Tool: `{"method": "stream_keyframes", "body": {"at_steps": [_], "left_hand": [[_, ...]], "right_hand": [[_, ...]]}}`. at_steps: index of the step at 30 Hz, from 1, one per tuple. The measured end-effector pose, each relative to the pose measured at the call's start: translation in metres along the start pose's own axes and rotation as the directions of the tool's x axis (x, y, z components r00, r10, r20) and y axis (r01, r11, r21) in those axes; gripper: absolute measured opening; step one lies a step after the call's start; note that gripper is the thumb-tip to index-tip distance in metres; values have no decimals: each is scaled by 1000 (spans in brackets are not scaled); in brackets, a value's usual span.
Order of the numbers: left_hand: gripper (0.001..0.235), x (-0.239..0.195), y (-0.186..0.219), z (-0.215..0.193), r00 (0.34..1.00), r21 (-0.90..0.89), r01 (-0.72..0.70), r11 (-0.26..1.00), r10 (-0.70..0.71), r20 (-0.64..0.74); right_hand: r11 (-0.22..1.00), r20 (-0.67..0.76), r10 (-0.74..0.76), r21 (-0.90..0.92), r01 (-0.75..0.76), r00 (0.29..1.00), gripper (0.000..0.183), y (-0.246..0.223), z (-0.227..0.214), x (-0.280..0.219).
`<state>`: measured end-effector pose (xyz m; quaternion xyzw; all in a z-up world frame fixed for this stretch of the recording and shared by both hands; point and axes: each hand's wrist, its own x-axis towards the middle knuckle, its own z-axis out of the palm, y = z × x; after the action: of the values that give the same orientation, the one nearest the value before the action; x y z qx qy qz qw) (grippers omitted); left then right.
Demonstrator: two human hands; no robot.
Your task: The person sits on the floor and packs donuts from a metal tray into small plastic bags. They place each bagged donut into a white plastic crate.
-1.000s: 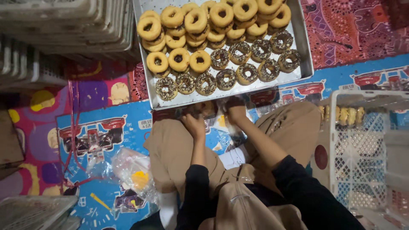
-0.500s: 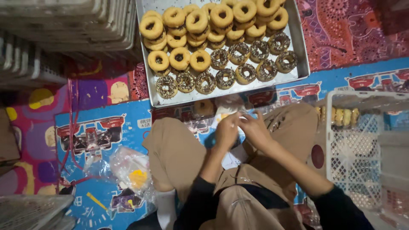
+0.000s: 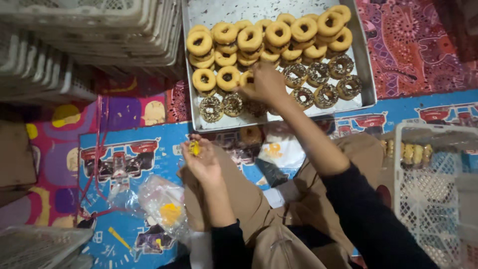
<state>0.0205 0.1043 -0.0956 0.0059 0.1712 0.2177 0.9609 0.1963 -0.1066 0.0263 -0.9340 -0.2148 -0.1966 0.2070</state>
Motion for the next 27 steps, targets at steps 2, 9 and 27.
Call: {"method": "stream_keyframes", "body": {"at_steps": [2, 9, 27], "left_hand": [[24, -4, 17, -6, 990, 10, -7, 1000, 8, -139], [42, -20, 4, 24, 956, -242, 114, 964, -173, -236], [70, -85, -98, 59, 858, 4, 379, 925, -352, 374]], "right_hand": [[977, 235, 56, -214, -4, 970, 76, 19, 34, 23], [901, 248, 161, 358, -245, 955, 60, 25, -3, -9], [724, 276, 141, 626, -289, 951, 31, -85, -111, -158]]}}
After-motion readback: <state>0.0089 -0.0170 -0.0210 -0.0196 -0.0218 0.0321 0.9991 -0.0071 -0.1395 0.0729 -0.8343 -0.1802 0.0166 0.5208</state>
